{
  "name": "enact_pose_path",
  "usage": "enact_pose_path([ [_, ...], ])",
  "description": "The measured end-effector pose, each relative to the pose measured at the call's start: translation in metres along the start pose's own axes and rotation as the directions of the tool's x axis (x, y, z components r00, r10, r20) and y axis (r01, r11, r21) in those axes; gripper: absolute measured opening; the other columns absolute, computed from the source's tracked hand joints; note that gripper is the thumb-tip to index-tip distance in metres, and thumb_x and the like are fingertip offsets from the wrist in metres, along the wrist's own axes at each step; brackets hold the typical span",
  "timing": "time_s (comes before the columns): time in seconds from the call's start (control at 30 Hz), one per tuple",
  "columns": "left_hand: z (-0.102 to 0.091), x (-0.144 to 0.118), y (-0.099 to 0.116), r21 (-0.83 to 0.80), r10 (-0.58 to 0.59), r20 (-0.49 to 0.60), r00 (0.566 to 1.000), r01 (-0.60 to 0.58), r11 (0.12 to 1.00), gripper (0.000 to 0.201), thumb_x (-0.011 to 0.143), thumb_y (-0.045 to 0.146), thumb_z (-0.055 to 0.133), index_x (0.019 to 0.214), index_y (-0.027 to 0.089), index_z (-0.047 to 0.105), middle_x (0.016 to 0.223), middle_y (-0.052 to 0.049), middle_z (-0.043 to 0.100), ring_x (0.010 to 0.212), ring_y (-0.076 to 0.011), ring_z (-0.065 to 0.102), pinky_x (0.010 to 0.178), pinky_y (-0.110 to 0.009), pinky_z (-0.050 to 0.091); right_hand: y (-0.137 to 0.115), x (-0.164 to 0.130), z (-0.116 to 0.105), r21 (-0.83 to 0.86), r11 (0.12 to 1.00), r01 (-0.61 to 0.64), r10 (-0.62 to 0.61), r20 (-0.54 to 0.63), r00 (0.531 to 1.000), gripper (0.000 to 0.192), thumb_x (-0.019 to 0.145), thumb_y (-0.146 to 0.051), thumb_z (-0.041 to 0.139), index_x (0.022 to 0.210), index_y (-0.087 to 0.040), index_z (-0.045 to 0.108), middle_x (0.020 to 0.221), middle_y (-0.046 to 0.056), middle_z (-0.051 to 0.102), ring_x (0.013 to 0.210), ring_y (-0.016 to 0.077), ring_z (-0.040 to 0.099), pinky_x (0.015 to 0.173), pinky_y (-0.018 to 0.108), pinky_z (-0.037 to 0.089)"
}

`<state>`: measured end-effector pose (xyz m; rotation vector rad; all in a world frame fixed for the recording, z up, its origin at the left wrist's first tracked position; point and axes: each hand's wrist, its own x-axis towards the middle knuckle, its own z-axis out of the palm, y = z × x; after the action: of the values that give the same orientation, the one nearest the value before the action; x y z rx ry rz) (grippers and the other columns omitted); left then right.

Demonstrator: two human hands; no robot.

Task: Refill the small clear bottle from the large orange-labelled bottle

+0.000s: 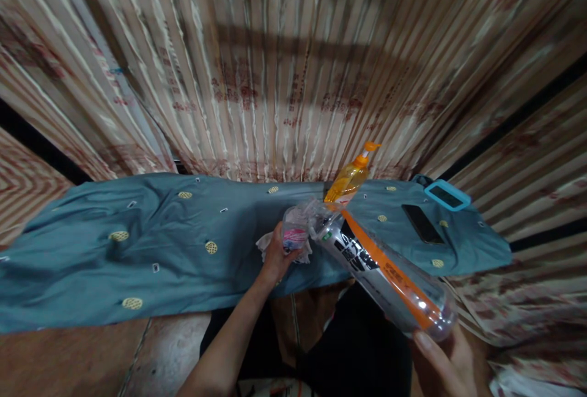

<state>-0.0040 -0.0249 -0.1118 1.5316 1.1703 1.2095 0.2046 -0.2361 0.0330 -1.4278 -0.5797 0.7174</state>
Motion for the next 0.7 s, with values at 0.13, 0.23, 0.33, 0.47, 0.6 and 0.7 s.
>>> enact_pose_path([
  [0.13, 0.0, -0.001, -0.002, 0.004, 0.0, 0.013, 1.0, 0.0, 1.0, 0.078, 0.075, 0.028, 0.09, 0.145, 0.023, 0.056, 0.144, -0.014, 0.067, 0.136, -0.0349, 0.065, 0.121, -0.055, 0.049, 0.007, 0.001, -0.006, -0.036, 0.999, -0.008, 0.009, 0.017, 1.0, 0.1, 0.077, -0.056, 0.085, 0.163, -0.024, 0.045, 0.163, 0.013, 0.055, 0.157, 0.0438, 0.045, 0.133, 0.062, 0.029],
  [0.23, 0.0, -0.002, -0.007, 0.016, 0.003, -0.001, 1.0, -0.003, 1.0, 0.081, 0.075, 0.027, 0.09, 0.147, 0.024, 0.053, 0.147, -0.014, 0.066, 0.139, -0.0352, 0.063, 0.122, -0.056, 0.048, 0.015, 0.004, -0.014, -0.061, 0.998, -0.022, 0.022, 0.008, 1.0, 0.099, 0.078, -0.057, 0.085, 0.163, -0.025, 0.046, 0.165, 0.013, 0.054, 0.159, 0.0447, 0.041, 0.135, 0.063, 0.023],
  [0.33, 0.001, -0.001, -0.01, 0.019, 0.006, -0.015, 1.0, -0.006, 1.0, 0.085, 0.074, 0.028, 0.091, 0.149, 0.025, 0.051, 0.148, -0.014, 0.065, 0.139, -0.0354, 0.064, 0.122, -0.055, 0.048, 0.015, 0.005, -0.015, -0.088, 0.996, -0.016, 0.016, 0.009, 1.0, 0.097, 0.078, -0.056, 0.085, 0.162, -0.024, 0.048, 0.163, 0.013, 0.055, 0.158, 0.0458, 0.042, 0.135, 0.064, 0.021],
  [0.47, 0.001, -0.001, -0.007, 0.003, 0.015, 0.004, 1.0, -0.015, 1.0, 0.083, 0.075, 0.032, 0.092, 0.147, 0.024, 0.052, 0.146, -0.015, 0.066, 0.136, -0.0355, 0.066, 0.121, -0.055, 0.049, 0.004, 0.002, -0.004, 0.009, 0.999, -0.037, 0.038, -0.019, 0.999, 0.099, 0.072, -0.054, 0.089, 0.158, -0.023, 0.052, 0.159, 0.014, 0.059, 0.155, 0.0466, 0.045, 0.134, 0.067, 0.022],
  [0.6, 0.001, -0.001, -0.007, 0.001, 0.02, 0.006, 1.0, -0.02, 1.0, 0.084, 0.075, 0.033, 0.093, 0.148, 0.024, 0.052, 0.146, -0.014, 0.066, 0.139, -0.0357, 0.064, 0.122, -0.056, 0.048, 0.005, 0.003, -0.003, 0.027, 0.999, -0.027, 0.028, -0.043, 0.999, 0.099, 0.067, -0.056, 0.091, 0.154, -0.022, 0.056, 0.152, 0.013, 0.064, 0.151, 0.0451, 0.05, 0.133, 0.065, 0.023],
  [0.7, 0.0, -0.001, -0.01, 0.031, 0.009, 0.018, 1.0, -0.01, 0.999, 0.087, 0.077, 0.035, 0.092, 0.152, 0.024, 0.049, 0.147, -0.015, 0.066, 0.141, -0.0354, 0.063, 0.123, -0.054, 0.047, 0.022, 0.011, -0.018, -0.04, 0.999, 0.028, -0.028, 0.011, 1.0, 0.093, 0.073, -0.052, 0.088, 0.156, -0.022, 0.056, 0.146, 0.013, 0.068, 0.142, 0.0426, 0.059, 0.128, 0.063, 0.035],
])
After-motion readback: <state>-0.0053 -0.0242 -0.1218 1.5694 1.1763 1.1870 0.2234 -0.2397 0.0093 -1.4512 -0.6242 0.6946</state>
